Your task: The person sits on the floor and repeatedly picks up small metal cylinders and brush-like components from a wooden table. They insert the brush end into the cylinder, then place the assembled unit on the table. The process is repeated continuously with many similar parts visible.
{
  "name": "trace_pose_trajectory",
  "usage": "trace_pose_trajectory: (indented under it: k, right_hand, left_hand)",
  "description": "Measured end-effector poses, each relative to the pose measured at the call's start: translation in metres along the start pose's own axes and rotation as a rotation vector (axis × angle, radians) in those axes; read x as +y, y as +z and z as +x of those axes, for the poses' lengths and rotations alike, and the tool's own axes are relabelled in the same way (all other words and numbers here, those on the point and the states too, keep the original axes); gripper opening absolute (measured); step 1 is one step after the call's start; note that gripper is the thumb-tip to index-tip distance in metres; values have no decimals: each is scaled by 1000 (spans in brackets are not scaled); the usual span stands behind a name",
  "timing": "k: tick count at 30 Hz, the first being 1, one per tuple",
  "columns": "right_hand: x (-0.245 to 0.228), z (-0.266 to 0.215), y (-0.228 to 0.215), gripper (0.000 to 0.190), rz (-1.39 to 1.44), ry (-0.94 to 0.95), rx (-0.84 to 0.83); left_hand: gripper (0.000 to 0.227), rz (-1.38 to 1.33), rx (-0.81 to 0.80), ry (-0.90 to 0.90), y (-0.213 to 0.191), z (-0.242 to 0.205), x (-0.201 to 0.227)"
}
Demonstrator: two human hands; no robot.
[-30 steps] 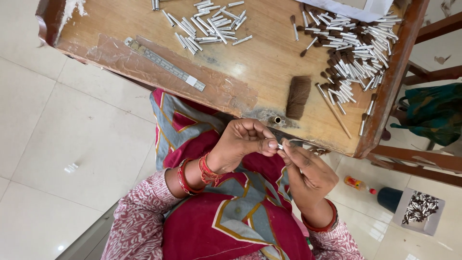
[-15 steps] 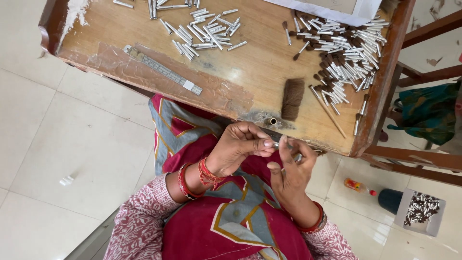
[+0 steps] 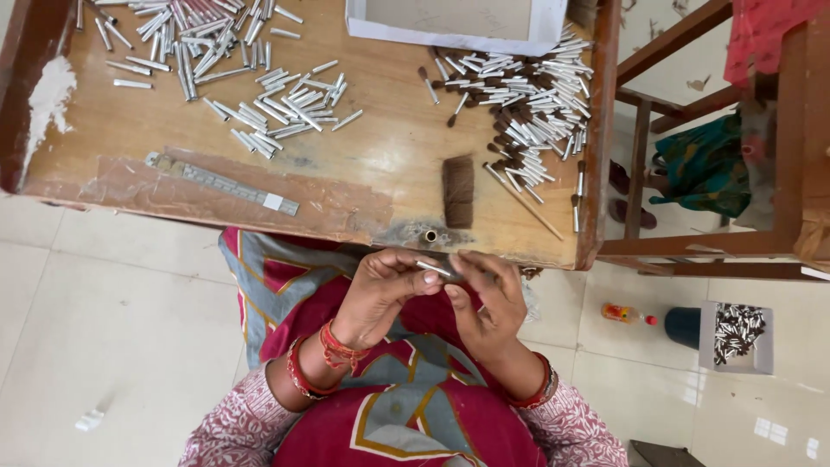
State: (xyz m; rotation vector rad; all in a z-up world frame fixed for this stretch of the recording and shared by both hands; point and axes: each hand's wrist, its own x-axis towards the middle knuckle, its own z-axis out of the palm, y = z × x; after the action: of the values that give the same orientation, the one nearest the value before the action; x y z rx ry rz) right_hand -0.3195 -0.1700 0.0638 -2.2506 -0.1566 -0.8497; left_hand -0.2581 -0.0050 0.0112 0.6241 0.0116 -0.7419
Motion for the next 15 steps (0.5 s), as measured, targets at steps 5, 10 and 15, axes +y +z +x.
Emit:
trace_pose_trajectory:
  k: [5, 10, 15]
  right_hand:
    - [65, 24, -22, 20, -314, 39, -34]
    - [101, 29, -33, 13, -491, 29, -120]
    - [104, 29, -21, 21, -547, 35, -209]
  left_hand:
    - [16, 29, 59, 74, 3, 7, 26]
    - [11, 4, 93, 170, -1, 13, 31]
    - [7, -4, 83, 149, 5, 11, 40]
